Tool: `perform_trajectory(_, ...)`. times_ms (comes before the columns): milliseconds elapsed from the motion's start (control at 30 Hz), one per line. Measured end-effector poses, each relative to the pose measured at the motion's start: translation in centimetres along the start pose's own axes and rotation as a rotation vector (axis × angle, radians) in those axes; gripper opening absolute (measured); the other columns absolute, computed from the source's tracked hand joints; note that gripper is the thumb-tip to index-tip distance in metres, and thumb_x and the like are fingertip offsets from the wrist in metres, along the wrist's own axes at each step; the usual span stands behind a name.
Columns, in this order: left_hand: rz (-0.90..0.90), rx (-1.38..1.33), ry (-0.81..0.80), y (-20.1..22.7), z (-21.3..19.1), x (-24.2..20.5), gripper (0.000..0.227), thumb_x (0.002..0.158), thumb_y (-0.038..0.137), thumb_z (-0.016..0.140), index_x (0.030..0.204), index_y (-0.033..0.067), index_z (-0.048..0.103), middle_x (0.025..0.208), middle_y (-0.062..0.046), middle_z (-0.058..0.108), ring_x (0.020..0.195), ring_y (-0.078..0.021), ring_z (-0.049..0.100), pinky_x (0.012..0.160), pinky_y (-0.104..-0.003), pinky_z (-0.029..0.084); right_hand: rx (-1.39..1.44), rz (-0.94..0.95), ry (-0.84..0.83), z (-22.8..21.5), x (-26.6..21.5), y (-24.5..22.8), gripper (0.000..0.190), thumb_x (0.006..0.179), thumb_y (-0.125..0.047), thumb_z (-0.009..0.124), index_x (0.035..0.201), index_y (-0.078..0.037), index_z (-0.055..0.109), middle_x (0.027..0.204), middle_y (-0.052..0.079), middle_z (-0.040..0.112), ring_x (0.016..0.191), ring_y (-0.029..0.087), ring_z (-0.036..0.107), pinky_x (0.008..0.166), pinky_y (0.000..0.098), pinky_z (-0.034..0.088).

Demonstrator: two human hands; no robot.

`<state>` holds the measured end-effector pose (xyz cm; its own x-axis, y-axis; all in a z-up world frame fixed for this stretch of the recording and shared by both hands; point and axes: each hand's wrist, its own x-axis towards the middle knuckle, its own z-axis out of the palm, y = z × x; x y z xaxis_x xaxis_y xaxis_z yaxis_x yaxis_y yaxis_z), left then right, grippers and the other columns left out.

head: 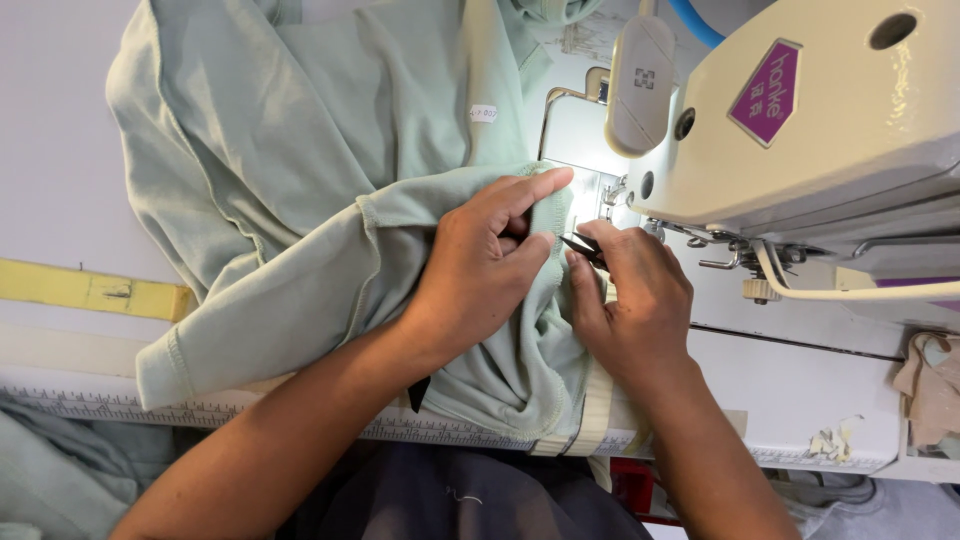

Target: Trimming loose threads from a garment using thread snips at a sewing station.

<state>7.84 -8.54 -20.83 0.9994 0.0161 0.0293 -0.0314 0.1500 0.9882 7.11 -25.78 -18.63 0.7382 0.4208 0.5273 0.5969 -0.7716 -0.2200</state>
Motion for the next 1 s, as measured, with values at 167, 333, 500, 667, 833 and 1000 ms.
perform_trajectory(167, -0.042, -0.042, -0.002, 0.3, -0.3, 0.3, 0.050, 0.084, -0.001, 0.062, 0.133, 0.0083, 0.067, 0.106, -0.011, 0.067, 0.082, -0.0105, 0.052, 0.067, -0.022, 0.067, -0.001, -0.019, 0.008, 0.2, -0.3, 0.6, 0.021, 0.098, -0.014, 0.074, 0.117, -0.006, 0.075, 0.081, 0.006, 0.063, 0.078, 0.029, 0.067, 0.069, 0.0400, 0.051)
perform_trajectory(333, -0.043, -0.033, -0.008, 0.3, -0.2, 0.3, 0.050, 0.084, -0.001, 0.062, 0.133, 0.0094, 0.067, 0.109, -0.010, 0.069, 0.082, -0.0089, 0.052, 0.066, -0.020, 0.067, 0.025, -0.035, 0.014, 0.1, -0.1, 0.6, 0.019, 0.099, -0.013, 0.072, 0.116, -0.005, 0.075, 0.081, 0.007, 0.063, 0.078, 0.030, 0.067, 0.069, 0.0415, 0.051)
perform_trajectory(500, -0.048, -0.040, -0.013, 0.5, -0.3, 0.3, 0.050, 0.085, -0.001, 0.062, 0.133, 0.0101, 0.067, 0.109, -0.009, 0.069, 0.082, -0.0085, 0.051, 0.067, -0.020, 0.067, 0.035, -0.037, 0.024, 0.3, -0.2, 0.8, 0.019, 0.098, -0.013, 0.073, 0.115, -0.005, 0.076, 0.081, 0.006, 0.063, 0.078, 0.030, 0.067, 0.070, 0.0409, 0.050)
perform_trajectory(667, -0.045, -0.030, -0.015, 0.6, -0.1, 0.2, 0.050, 0.084, 0.000, 0.063, 0.133, 0.0091, 0.067, 0.111, -0.010, 0.069, 0.083, -0.0090, 0.051, 0.068, -0.020, 0.067, 0.062, -0.023, 0.017, 0.0, 0.2, 0.3, 0.020, 0.097, -0.012, 0.073, 0.116, -0.004, 0.075, 0.080, 0.008, 0.061, 0.075, 0.030, 0.065, 0.069, 0.0420, 0.050)
perform_trajectory(833, -0.053, -0.020, -0.022, 0.6, -0.1, 0.0, 0.051, 0.085, 0.000, 0.061, 0.135, 0.0104, 0.067, 0.112, -0.008, 0.069, 0.085, -0.0086, 0.050, 0.070, -0.019, 0.066, 0.373, 0.020, 0.048, -0.7, 0.5, 0.1, 0.002, 0.094, -0.009, 0.074, 0.093, -0.007, 0.073, 0.072, 0.004, 0.061, 0.062, 0.027, 0.061, 0.062, 0.0376, 0.048)
perform_trajectory(1000, -0.054, -0.032, -0.034, 0.6, -0.3, 0.1, 0.051, 0.086, 0.000, 0.060, 0.136, 0.0098, 0.066, 0.110, -0.009, 0.068, 0.086, -0.0092, 0.051, 0.070, -0.020, 0.067, 0.546, 0.080, 0.150, 0.0, -0.2, 0.5, 0.013, 0.090, -0.010, 0.078, 0.094, 0.000, 0.071, 0.071, 0.008, 0.061, 0.054, 0.019, 0.055, 0.055, 0.0316, 0.046)
